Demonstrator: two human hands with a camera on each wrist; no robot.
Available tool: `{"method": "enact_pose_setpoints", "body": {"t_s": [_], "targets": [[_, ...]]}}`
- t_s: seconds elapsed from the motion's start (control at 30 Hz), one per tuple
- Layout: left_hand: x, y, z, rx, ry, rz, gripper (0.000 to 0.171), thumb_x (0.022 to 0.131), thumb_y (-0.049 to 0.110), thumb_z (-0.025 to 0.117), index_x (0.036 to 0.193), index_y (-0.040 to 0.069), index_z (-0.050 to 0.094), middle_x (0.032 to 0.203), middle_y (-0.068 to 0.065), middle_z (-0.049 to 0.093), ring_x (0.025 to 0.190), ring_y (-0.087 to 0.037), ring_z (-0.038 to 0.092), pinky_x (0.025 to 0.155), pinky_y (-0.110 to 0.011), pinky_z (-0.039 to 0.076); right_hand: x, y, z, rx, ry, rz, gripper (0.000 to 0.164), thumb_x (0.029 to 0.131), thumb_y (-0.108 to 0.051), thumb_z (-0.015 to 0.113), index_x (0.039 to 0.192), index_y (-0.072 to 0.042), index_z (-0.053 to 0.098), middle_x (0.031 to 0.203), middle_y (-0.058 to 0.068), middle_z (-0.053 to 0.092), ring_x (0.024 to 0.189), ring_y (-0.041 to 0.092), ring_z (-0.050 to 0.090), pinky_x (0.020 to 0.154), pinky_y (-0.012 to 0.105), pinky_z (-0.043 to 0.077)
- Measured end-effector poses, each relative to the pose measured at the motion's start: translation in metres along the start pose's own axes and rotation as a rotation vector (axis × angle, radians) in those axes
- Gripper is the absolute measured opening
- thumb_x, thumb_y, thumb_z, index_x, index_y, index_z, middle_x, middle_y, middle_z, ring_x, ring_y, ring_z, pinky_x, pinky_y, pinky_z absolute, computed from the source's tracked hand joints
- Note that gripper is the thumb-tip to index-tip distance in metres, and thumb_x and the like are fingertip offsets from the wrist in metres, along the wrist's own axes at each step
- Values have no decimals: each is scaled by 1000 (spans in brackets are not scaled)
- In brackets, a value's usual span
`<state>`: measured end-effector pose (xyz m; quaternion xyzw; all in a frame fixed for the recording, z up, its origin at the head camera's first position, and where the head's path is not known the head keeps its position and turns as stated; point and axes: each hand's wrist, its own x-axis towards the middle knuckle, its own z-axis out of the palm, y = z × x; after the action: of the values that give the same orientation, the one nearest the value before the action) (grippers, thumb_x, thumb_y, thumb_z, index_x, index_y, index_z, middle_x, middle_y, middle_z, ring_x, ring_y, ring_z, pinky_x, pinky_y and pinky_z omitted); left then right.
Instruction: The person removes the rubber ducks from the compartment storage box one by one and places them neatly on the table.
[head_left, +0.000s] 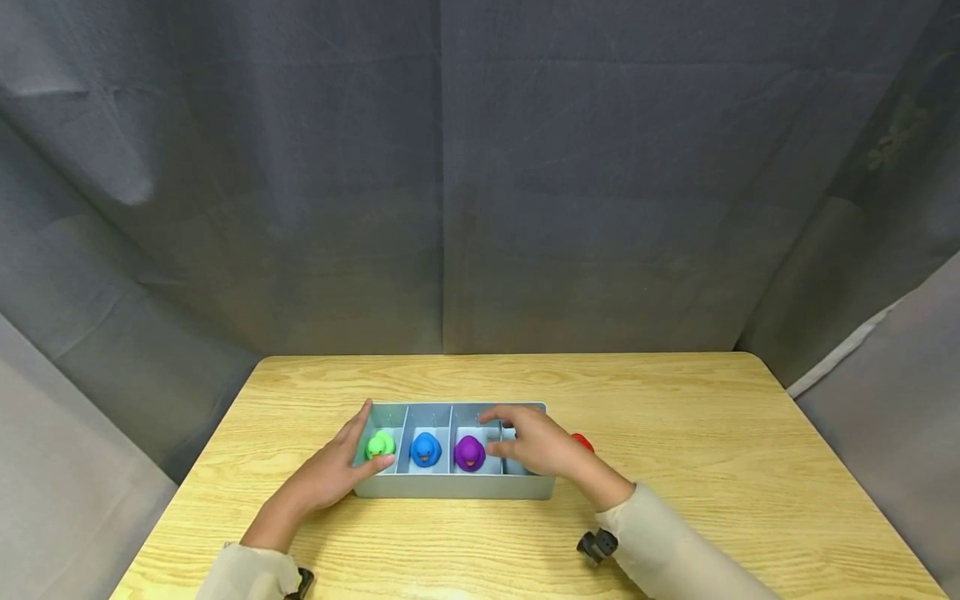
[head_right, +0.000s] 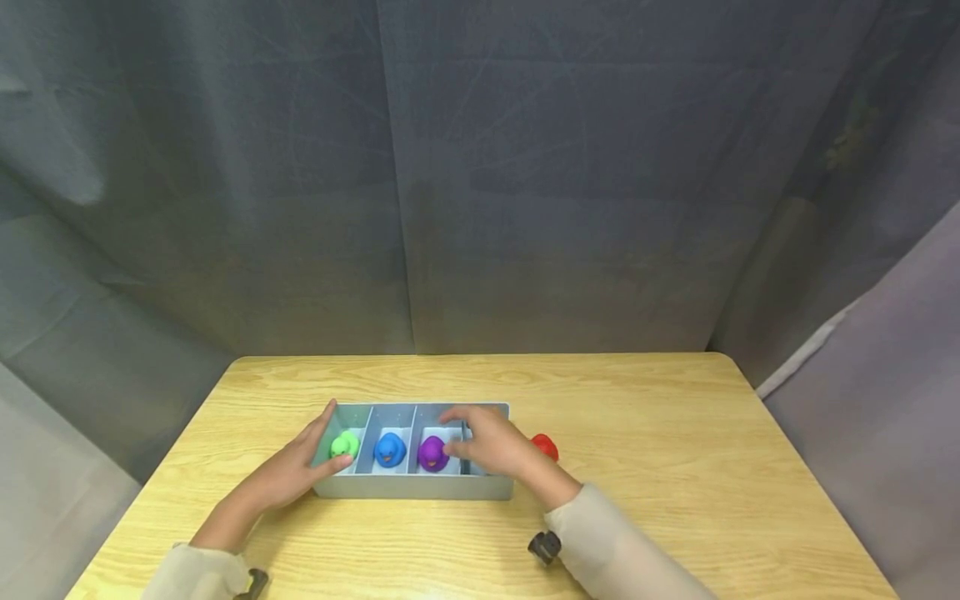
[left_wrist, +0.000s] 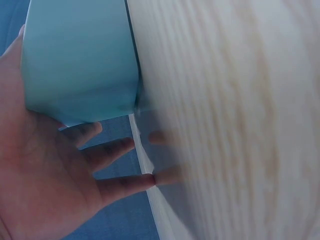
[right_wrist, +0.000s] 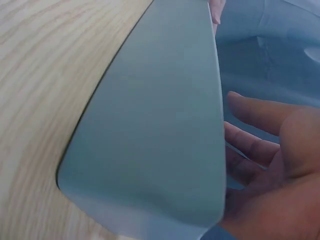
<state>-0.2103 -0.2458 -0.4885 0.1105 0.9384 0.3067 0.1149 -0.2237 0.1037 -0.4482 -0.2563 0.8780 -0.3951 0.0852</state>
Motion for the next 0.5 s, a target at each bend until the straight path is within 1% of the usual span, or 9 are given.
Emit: {"method": "enact_pose_setpoints", "body": {"t_s": [0.23,0.33,0.5], "targets": [[0,0,1,-15,-4,-13,103,96,69,56,167,28,-8,174,-11,4,155,-45,18,116,-72,24,3,0,9,-1,-23,13,39,94,-12,76,131,-2,67,137,18,65,126,45,58,103,61,48],[0,-1,1,-15,0,-6,104,96,70,55,167,28,-8,174,-12,4,154,-46,18,116,-72,24,4,0,13,-5,-18,22,41,93,-11,77,132,-3,66,138,18,64,127,43,58,103,61,47],[0,-2,1,-14,1,-5,103,96,70,55,166,30,-9,174,-11,4,155,-46,18,116,-72,24,7,1,21,-26,-6,32,47,91,-11,79,136,-5,65,140,17,64,132,41,56,107,61,45]]}}
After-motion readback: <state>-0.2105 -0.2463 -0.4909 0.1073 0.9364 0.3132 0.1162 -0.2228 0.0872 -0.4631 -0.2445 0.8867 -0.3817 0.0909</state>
